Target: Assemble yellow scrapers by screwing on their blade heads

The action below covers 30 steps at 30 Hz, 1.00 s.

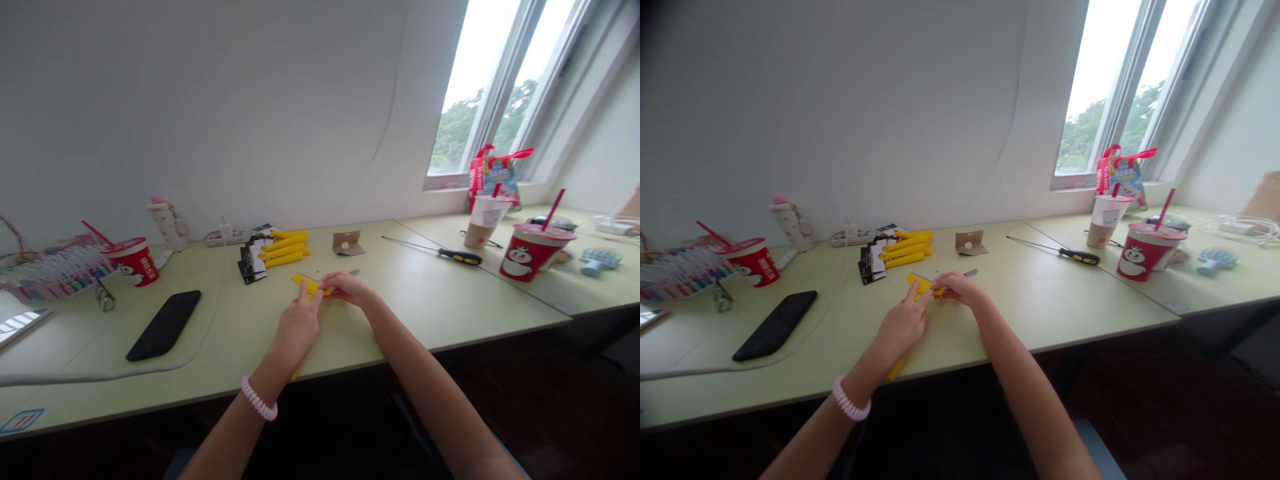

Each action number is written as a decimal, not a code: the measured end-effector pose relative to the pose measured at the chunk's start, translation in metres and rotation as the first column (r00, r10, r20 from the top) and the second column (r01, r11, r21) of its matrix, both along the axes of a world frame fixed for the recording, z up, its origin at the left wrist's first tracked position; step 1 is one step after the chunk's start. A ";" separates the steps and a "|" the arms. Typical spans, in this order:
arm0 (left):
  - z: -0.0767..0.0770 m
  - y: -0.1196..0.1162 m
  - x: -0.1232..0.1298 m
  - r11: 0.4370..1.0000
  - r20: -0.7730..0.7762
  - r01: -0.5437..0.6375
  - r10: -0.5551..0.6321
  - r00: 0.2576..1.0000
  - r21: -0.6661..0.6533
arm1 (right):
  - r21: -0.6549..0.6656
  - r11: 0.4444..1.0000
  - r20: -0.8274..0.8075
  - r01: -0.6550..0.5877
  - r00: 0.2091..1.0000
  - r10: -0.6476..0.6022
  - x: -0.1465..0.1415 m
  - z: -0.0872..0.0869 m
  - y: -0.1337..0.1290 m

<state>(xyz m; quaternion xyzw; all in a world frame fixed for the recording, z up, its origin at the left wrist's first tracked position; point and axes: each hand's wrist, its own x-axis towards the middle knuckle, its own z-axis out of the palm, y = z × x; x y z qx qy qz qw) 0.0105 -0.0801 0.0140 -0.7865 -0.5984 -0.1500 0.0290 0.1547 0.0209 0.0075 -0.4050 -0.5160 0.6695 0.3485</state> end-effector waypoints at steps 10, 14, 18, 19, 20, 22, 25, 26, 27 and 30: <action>-0.006 0.002 0.000 0.996 0.035 -0.064 0.062 0.997 0.056 | -0.031 0.999 -0.078 -0.032 0.997 0.030 -0.002 0.001 0.001; -0.006 0.002 0.000 0.995 -0.001 -0.082 0.082 0.997 0.051 | -0.023 0.999 -0.063 -0.032 0.998 0.030 -0.003 0.002 -0.001; -0.007 0.003 -0.002 0.997 -0.002 -0.070 0.070 0.998 0.043 | -0.030 0.999 -0.055 -0.022 0.998 0.020 -0.005 0.003 -0.003; -0.007 0.003 -0.002 0.997 0.005 -0.070 0.070 0.998 0.045 | -0.030 0.999 -0.058 -0.022 0.998 0.020 -0.005 0.003 -0.003; -0.008 0.003 -0.003 0.997 0.018 -0.067 0.067 0.998 0.047 | -0.027 0.999 -0.061 -0.023 0.998 0.021 -0.005 0.004 -0.003; -0.008 0.003 -0.003 0.998 0.054 -0.052 0.050 0.997 0.046 | -0.026 0.999 -0.058 -0.022 0.998 0.020 -0.006 0.004 -0.003; -0.009 0.003 -0.004 0.999 0.105 -0.029 0.025 0.994 0.039 | -0.040 0.999 -0.050 -0.012 0.999 0.010 -0.007 0.004 -0.003; -0.009 0.003 -0.005 0.999 0.113 -0.029 0.025 0.993 0.035 | -0.048 0.999 -0.053 -0.009 0.999 0.007 -0.007 0.003 -0.003; -0.010 0.003 -0.005 0.999 0.117 -0.032 0.029 0.993 0.031 | -0.058 0.998 -0.059 -0.009 0.998 0.005 -0.007 0.003 -0.003; -0.010 0.003 -0.005 0.999 0.128 -0.037 0.034 0.991 0.022 | -0.080 0.997 -0.076 -0.025 0.997 0.019 -0.008 0.001 -0.003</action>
